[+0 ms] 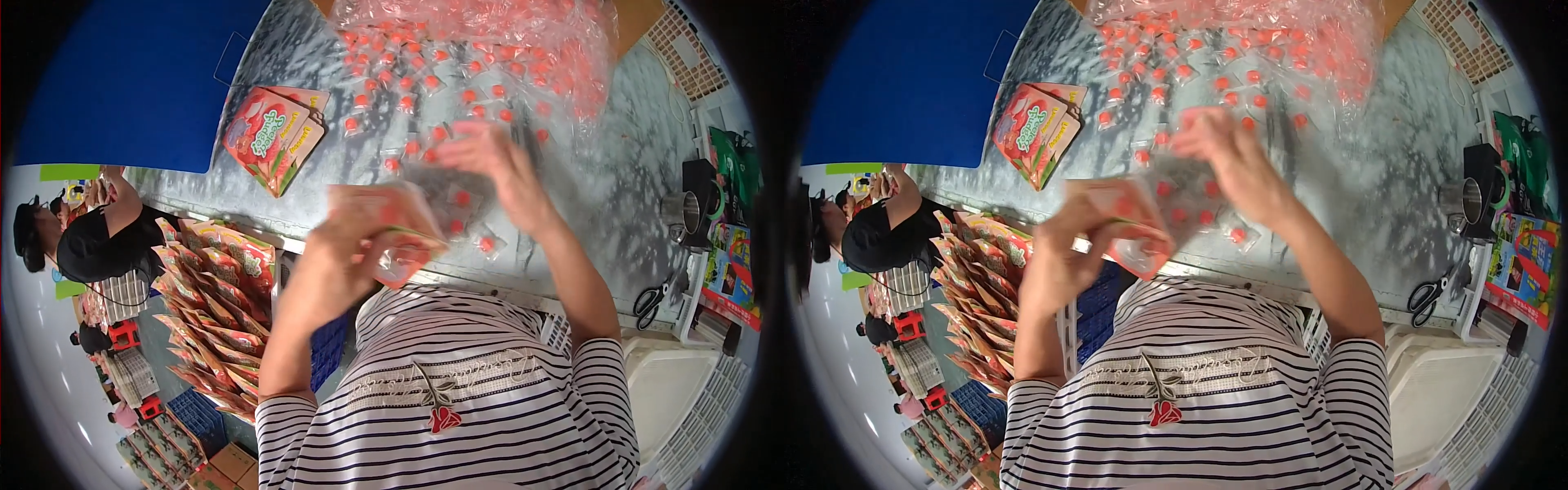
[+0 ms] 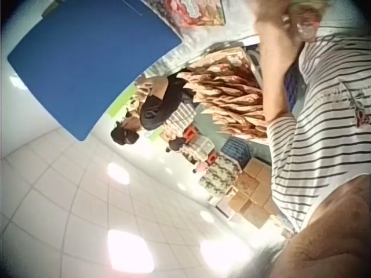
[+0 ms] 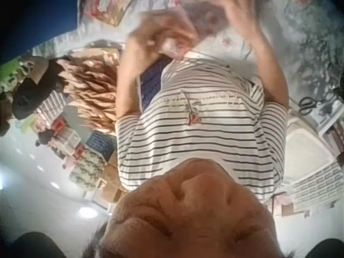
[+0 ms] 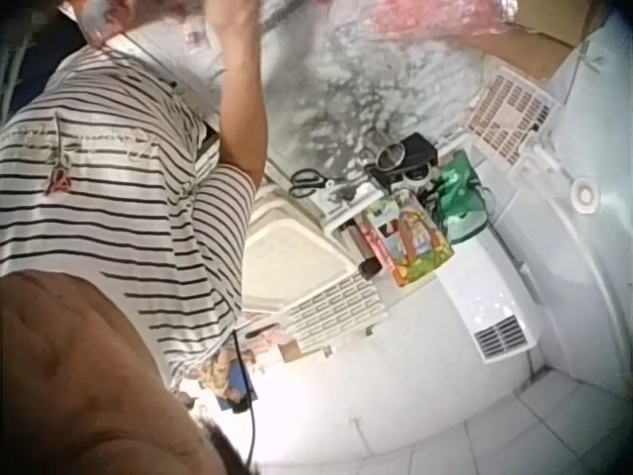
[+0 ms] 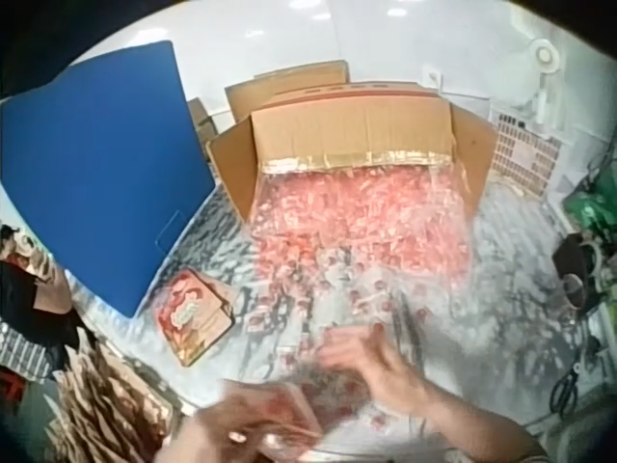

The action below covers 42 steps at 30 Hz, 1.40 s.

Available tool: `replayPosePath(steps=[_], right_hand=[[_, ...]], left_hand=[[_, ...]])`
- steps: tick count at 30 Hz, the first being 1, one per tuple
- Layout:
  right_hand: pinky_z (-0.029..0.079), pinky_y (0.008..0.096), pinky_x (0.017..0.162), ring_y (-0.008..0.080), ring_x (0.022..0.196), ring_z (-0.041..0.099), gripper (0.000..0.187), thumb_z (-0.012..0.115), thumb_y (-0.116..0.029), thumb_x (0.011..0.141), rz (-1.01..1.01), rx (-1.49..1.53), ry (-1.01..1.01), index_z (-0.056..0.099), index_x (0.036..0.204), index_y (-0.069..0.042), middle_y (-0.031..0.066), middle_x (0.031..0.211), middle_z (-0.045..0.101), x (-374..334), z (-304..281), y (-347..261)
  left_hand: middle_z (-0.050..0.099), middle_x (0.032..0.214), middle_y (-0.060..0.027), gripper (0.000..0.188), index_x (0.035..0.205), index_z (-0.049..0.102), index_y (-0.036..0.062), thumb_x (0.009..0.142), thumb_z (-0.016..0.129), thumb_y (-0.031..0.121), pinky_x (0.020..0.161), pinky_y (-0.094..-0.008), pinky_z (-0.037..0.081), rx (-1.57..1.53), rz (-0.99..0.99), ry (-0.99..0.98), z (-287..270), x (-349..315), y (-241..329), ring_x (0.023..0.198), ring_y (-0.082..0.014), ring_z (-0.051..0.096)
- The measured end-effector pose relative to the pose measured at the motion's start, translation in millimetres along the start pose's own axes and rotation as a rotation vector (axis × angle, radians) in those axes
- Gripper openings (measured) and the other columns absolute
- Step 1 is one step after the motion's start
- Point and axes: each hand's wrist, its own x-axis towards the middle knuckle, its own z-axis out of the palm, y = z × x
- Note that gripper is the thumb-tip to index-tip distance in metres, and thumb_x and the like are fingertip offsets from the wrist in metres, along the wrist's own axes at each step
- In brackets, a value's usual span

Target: Packaging individual pink candies into branded plastic bags.

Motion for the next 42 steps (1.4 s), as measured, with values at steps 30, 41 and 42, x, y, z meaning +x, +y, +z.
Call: replayPosePath(steps=[30, 41, 42], right_hand=[[0.032, 0.0459, 0.102, 0.0314, 0.121, 0.041, 0.05, 0.061, -0.029, 0.085, -0.408, -1.038, -0.153, 0.051, 0.124, 0.001, 0.015, 0.128, 0.05, 5.5, 67.3, 77.4], [0.038, 0.0411, 0.101, 0.0311, 0.127, 0.037, 0.05, 0.065, -0.022, 0.079, -0.338, -0.969, -0.149, 0.052, 0.122, 0.001, 0.0141, 0.133, 0.046, 0.8, 48.7, 80.5], [0.038, 0.0418, 0.101, 0.031, 0.128, 0.035, 0.053, 0.067, -0.025, 0.078, -0.3, -0.986, -0.195, 0.052, 0.122, 0.001, 0.0135, 0.135, 0.044, -0.9, 52.7, 83.8]], left_hand=[[0.055, 0.068, -0.0084, 0.015, 0.078, 0.056, -0.0011, 0.08, 0.071, 0.004, 0.054, -0.0274, 0.044, 0.126, -0.161, 0.301, -30.9, -45.6, -38.9, 0.057, -0.0144, 0.054], [0.056, 0.07, -0.009, 0.014, 0.079, 0.059, -0.0008, 0.079, 0.071, 0.004, 0.054, -0.0277, 0.044, 0.083, -0.158, 0.26, -24.9, -36.9, -44.7, 0.057, -0.0153, 0.055], [0.057, 0.07, -0.009, 0.013, 0.079, 0.059, -0.0009, 0.079, 0.071, 0.004, 0.054, -0.0276, 0.044, 0.096, -0.154, 0.244, -24.9, -38.0, -44.3, 0.057, -0.0152, 0.055]])
